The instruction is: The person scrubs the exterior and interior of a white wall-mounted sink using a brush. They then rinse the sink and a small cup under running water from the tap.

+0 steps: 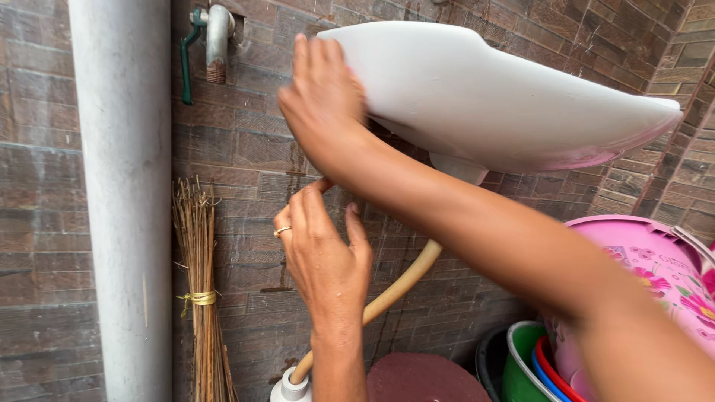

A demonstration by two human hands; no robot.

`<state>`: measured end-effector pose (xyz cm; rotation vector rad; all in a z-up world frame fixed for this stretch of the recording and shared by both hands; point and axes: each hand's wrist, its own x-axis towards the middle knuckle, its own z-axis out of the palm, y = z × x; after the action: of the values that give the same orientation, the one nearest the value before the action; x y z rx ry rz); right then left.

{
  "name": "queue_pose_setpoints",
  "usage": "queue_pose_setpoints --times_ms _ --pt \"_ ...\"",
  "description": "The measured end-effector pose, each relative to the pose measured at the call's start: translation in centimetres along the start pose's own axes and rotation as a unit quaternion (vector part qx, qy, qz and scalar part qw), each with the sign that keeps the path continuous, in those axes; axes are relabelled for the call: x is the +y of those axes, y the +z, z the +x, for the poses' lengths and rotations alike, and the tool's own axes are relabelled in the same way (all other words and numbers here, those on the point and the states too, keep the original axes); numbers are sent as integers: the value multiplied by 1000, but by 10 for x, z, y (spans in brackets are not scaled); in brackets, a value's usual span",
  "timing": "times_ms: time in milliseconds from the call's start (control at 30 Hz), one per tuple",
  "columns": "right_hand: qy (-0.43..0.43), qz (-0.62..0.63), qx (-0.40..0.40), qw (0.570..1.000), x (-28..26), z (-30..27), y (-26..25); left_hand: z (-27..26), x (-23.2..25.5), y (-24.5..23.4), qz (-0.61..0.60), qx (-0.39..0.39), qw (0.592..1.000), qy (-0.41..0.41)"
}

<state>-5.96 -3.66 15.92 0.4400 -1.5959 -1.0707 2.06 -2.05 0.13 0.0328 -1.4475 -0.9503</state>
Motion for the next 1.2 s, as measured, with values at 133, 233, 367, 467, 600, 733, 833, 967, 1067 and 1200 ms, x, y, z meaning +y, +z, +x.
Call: queue_pose_setpoints --times_ms 133,233,367,467,600,733,833,967,1067,1200 --pt "9 70 214 974 58 -121 -30 0 -17 -5 -3 -6 1000 -12" --pt "7 68 329 942 75 -153 -15 -1 -25 -9 -2 -15 1000 -13" --pt "-66 -57 323 942 31 -127 49 -1 -20 -8 -13 -6 1000 -20" --pt "-113 -133 163 971 5 -117 94 -3 -11 -2 -27 -19 999 -22" --pt "-18 -36 241 970 14 -152 100 -16 -10 12 -51 -42 998 -3" --pt "51 -42 319 946 61 -218 64 -26 -27 28 -67 -59 996 -13" --pt "46 23 400 915 86 -228 70 -27 -39 39 -47 -59 997 -12" --pt "-11 -34 426 904 60 -207 129 -31 -36 56 -46 -74 996 -35" --pt "-21 47 300 953 46 -210 161 -38 -25 68 -60 -80 994 -34" --pt "-10 62 326 943 61 -246 162 -51 -18 83 -56 -111 991 -40"
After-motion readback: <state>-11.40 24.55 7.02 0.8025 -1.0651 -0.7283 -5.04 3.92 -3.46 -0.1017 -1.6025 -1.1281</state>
